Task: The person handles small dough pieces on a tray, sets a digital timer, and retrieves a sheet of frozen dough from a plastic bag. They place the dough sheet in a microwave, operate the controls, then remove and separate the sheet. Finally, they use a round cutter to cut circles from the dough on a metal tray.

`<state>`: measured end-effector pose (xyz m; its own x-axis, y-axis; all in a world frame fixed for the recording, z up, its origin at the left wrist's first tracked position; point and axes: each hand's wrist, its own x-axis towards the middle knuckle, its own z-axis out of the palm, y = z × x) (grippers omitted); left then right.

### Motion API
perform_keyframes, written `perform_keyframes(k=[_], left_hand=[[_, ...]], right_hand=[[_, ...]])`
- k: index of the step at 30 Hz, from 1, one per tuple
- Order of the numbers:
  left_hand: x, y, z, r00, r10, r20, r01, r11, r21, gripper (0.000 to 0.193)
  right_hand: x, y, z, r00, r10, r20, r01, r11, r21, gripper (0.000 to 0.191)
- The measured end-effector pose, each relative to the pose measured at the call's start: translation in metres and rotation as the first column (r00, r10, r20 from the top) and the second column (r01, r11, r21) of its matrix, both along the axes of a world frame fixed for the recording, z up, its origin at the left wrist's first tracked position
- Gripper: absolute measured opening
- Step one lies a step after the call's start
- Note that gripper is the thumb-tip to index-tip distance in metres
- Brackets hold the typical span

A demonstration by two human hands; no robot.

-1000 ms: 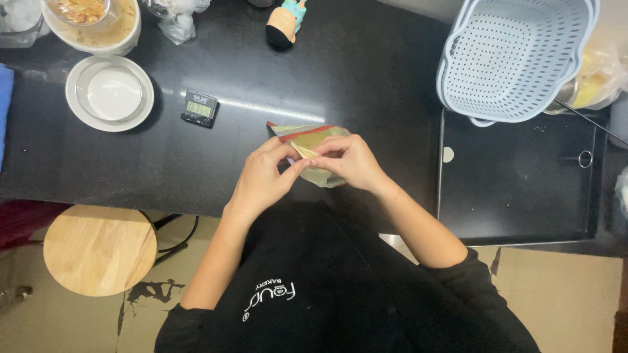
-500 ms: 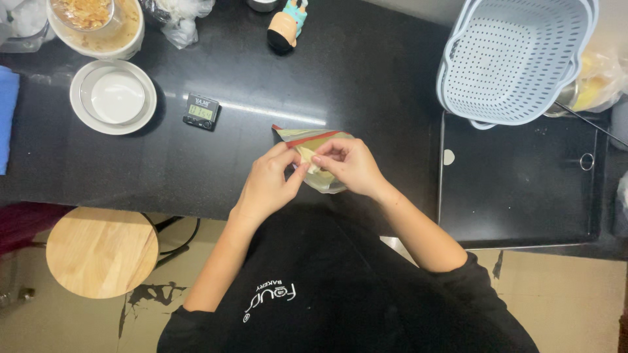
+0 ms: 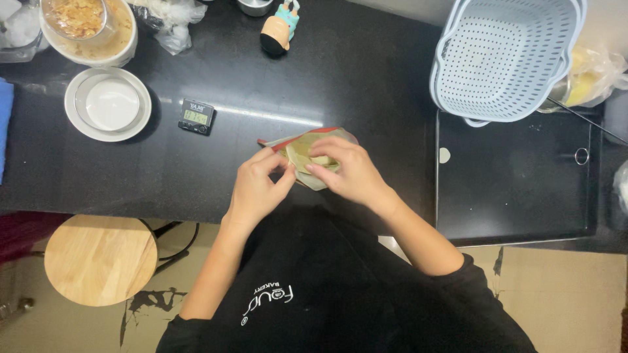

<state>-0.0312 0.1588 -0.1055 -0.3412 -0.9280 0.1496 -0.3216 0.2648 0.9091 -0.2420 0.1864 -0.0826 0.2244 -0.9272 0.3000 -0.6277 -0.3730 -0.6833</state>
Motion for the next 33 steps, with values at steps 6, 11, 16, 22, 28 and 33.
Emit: perform_keyframes(k=[6, 11, 16, 22, 28, 33], left_hand=[[0.001, 0.001, 0.003, 0.998, -0.052, -0.017, 0.052, 0.998, -0.025, 0.012], [0.004, 0.002, 0.000, 0.998, -0.018, 0.059, 0.016, 1.000, 0.025, 0.014], [0.007, 0.001, -0.004, 0.999, 0.037, 0.026, -0.036, 0.999, -0.037, 0.014], [0.006, -0.001, -0.005, 0.999, 0.035, 0.002, -0.035, 0.999, 0.020, 0.013], [0.008, -0.001, -0.004, 0.997, -0.014, -0.070, 0.016, 0.999, 0.028, 0.013], [0.006, -0.001, -0.005, 0.998, 0.032, -0.057, -0.029, 0.998, 0.054, 0.016]], right_hand=[[0.019, -0.003, -0.017, 0.970, -0.124, 0.211, 0.020, 0.899, 0.437, 0.020], [0.014, -0.003, -0.024, 0.987, -0.148, -0.067, 0.158, 0.970, 0.183, 0.012], [0.005, -0.007, -0.016, 0.866, -0.227, -0.445, 0.292, 0.953, 0.083, 0.013], [0.016, -0.003, -0.005, 0.993, 0.103, 0.058, -0.106, 0.993, 0.043, 0.027], [0.024, -0.003, -0.021, 0.981, -0.008, 0.194, -0.046, 0.961, 0.272, 0.025], [0.018, -0.005, -0.028, 0.888, -0.084, 0.453, -0.121, 0.906, 0.405, 0.034]])
